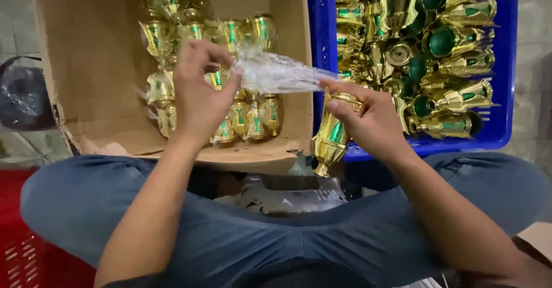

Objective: The person is wrapping individual gold-colored trophies in clear plastic bags and then neatly packing them into a cardboard box.

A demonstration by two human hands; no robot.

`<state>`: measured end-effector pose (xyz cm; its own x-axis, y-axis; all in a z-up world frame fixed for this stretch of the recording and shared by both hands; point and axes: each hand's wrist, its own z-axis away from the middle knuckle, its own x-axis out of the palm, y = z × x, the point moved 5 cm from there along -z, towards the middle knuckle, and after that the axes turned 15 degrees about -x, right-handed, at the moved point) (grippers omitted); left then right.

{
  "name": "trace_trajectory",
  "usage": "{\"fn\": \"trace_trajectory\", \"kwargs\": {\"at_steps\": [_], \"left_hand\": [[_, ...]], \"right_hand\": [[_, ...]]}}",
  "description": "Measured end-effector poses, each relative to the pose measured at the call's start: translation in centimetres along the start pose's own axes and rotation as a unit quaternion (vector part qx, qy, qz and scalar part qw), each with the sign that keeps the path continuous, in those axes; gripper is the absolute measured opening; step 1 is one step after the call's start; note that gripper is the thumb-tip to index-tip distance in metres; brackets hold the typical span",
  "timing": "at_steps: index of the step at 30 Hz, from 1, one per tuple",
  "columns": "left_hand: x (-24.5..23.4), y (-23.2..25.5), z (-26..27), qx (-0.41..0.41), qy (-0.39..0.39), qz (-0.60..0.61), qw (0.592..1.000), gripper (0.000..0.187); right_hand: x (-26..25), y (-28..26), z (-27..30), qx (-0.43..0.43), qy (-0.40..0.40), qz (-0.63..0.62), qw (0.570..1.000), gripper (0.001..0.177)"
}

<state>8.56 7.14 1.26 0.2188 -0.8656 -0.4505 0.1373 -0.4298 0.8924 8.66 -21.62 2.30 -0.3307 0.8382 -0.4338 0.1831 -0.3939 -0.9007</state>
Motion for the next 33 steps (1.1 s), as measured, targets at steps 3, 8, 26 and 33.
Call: {"fn": "trace_trajectory", "kwargs": {"at_steps": [3,8,26,33], "left_hand": [[2.7,-2.4,0.7,0.04,-0.022,-0.037,0.998,0.023],[3.0,1.3,2.1,0.045,-0.08,-0.104,0.99,0.02],[4.6,1.1,2.5,0.078,-0.184,-0.057,0.978,0.021],[6.2,-2.0,3.0,0.156,-0.202,-0.159,0.954,0.024]], "right_hand": [[0.5,-1.1,-0.7,-0.067,-0.016,0.019,0.997,0.039],[2.0,-3.2,-0.2,-0.111,-0.08,-0.003,0.991,0.047],[2.8,-3.0,0.8,-0.17,-0.201,0.052,0.963,0.042],[3.3,-2.7,1.3,-0.145,-0.234,0.035,0.961,0.041]]}}
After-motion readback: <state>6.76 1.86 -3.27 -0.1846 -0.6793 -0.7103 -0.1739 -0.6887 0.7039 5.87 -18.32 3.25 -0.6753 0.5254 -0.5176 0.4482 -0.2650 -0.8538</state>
